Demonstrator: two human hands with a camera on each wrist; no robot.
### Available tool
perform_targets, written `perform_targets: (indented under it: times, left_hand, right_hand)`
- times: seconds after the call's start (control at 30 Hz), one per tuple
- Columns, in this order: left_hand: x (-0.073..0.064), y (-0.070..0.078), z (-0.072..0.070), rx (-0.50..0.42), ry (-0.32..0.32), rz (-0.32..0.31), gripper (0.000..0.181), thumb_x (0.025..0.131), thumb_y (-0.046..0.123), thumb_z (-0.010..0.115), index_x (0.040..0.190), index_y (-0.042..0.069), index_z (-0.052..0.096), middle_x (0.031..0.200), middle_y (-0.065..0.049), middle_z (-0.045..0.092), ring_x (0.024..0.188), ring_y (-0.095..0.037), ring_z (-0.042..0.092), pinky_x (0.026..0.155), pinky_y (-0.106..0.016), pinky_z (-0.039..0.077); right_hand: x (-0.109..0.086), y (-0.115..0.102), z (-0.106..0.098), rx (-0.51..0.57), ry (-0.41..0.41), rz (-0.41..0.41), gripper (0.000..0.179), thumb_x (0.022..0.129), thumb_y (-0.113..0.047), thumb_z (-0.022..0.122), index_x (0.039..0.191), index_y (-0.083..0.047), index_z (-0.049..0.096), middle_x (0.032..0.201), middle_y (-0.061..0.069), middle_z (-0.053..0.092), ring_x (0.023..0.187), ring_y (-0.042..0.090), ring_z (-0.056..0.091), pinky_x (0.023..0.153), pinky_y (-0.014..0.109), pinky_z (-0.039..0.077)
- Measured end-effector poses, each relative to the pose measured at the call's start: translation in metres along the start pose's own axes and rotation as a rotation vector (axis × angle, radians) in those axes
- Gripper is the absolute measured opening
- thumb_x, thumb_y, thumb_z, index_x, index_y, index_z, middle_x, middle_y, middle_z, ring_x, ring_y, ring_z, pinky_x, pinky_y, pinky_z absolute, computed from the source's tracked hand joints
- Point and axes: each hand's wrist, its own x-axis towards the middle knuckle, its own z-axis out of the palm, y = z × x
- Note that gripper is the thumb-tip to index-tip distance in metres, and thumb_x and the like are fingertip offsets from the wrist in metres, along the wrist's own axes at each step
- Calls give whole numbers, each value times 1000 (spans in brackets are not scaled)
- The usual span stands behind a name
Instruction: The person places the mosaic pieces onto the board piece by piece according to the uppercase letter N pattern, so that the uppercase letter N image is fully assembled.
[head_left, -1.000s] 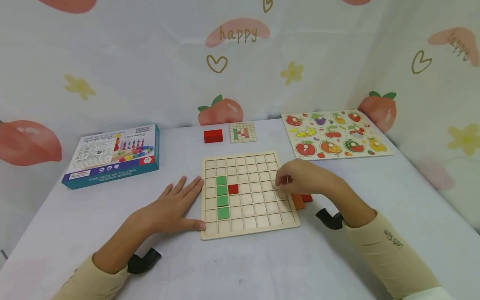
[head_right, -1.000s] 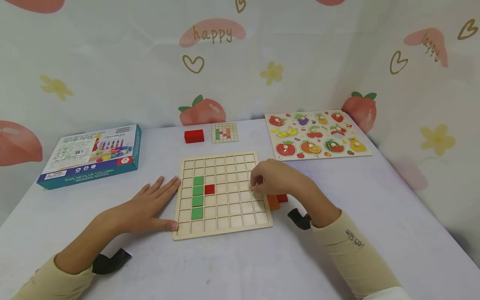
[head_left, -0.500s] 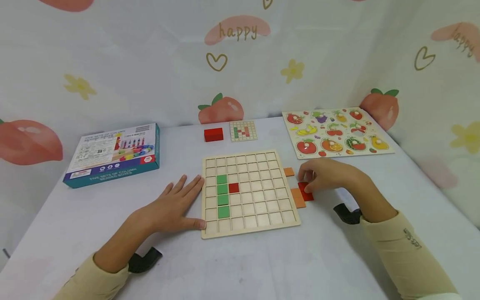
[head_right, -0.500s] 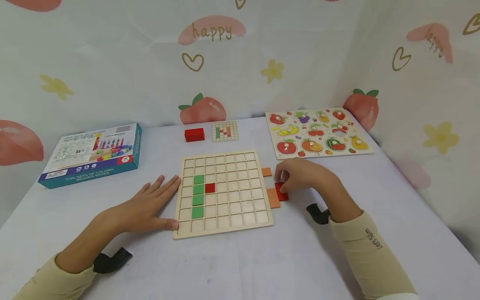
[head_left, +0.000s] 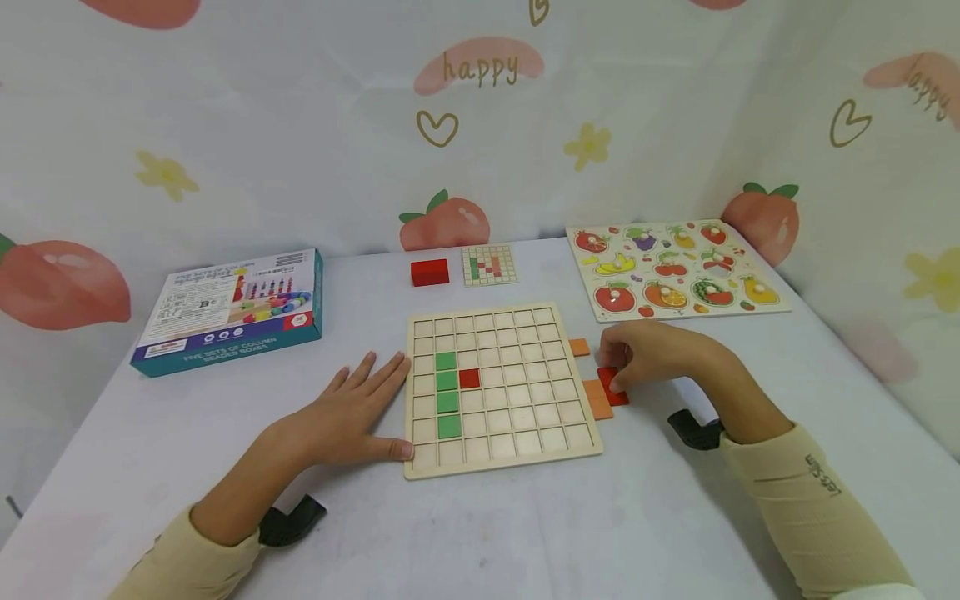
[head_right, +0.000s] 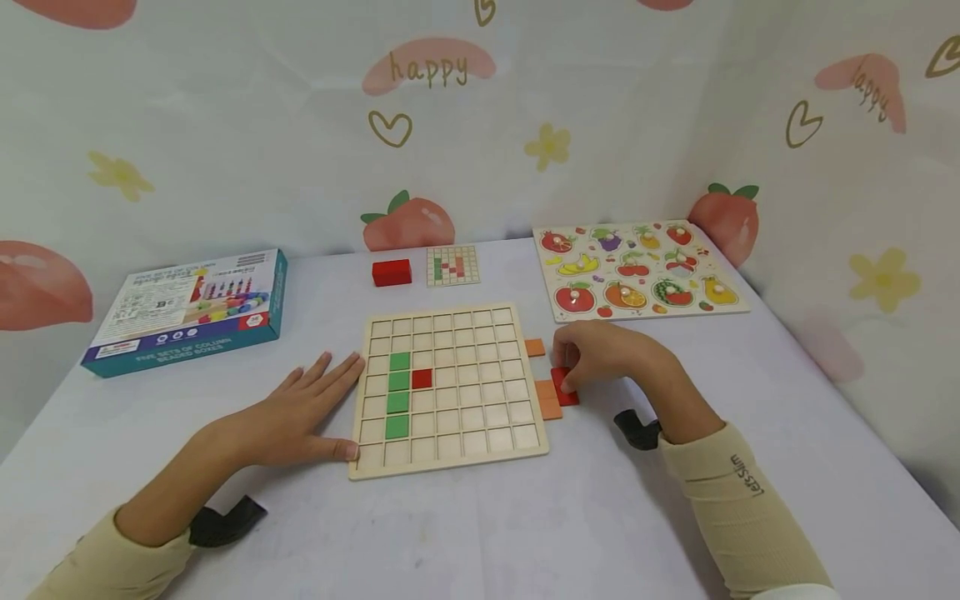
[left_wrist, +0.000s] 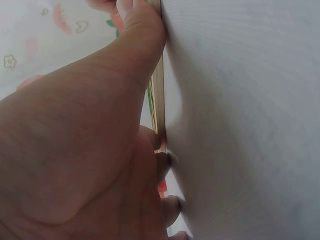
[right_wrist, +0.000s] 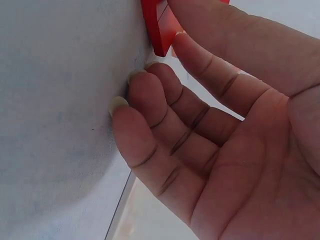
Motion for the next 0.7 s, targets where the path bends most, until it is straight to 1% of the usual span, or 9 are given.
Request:
perform_targets:
  times: [0.27,0.43,0.57,0.7]
  left_hand:
    - [1,-1,2,8,-5,-9,121,75,81,61,162,13,11,168,-7,7,150,-43,-3,115,-66,2]
    - [2,-1,1,2,-3,-2,120,76,80,60,162,12,12,168,-8,7,150,-44,-3,115,-67,2]
    - [1,-1,1,0,-3,0,120,76,80,60,162,12,12,168,-9,8,150,-44,-2,115,-67,2]
    - [2,-2,2,8,-2,-2,121,75,82,60,162,13,12,168,-8,8,150,-44,-2,115,-66,2]
  right_hand:
    - [1,0,0,37,-11,-16,22,83,-12,83,95,-11,65,84,0,59,80,19,54,72,34,49]
    - [1,0,1,37,-19,-12,21,83,-14,83,97,-11,67,83,0,59,80,19,54,71,33,49]
    - [1,-1,0,43,-24,-3,22,83,-13,83,95,-11,65,83,0,59,79,19,54,71,33,49]
    - [0,-1,-1,49,-11,-10,20,84,-10,82,90,-11,63,82,0,60,79,19,55,71,33,50]
